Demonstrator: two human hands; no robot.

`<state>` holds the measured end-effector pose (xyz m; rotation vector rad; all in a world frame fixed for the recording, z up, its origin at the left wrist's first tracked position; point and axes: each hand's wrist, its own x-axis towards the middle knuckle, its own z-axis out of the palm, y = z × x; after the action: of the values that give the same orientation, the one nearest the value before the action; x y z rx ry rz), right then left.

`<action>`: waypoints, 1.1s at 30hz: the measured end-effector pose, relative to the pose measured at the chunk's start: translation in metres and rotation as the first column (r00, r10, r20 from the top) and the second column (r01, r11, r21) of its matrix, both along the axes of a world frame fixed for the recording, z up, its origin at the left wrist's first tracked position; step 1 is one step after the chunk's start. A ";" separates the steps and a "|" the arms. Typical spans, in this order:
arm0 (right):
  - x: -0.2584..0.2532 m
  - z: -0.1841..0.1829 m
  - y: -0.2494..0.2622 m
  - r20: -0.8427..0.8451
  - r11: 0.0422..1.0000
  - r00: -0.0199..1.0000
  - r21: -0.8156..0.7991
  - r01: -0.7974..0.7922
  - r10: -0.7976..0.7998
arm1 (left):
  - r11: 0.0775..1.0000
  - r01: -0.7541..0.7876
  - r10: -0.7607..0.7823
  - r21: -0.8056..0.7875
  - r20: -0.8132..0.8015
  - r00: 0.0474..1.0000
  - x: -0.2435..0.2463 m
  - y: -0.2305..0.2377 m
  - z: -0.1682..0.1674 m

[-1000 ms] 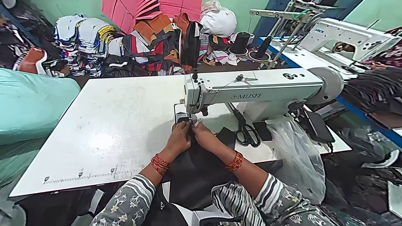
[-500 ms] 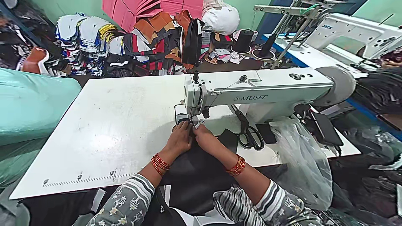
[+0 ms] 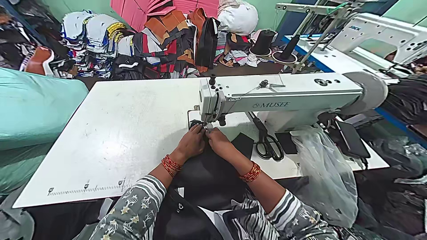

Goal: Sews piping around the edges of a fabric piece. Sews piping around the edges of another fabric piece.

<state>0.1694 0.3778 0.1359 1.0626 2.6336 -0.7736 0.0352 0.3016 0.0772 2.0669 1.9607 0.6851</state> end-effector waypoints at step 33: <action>0.042 -0.008 0.030 -0.245 0.966 0.968 -0.259 -0.013 -0.053 | 0.784 -0.012 -0.033 -0.621 -0.060 0.998 0.027 0.004 0.066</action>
<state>0.2115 0.4082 0.1275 0.9765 2.6225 -1.2939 0.0618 0.3057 0.1436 1.6882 1.8606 -0.0619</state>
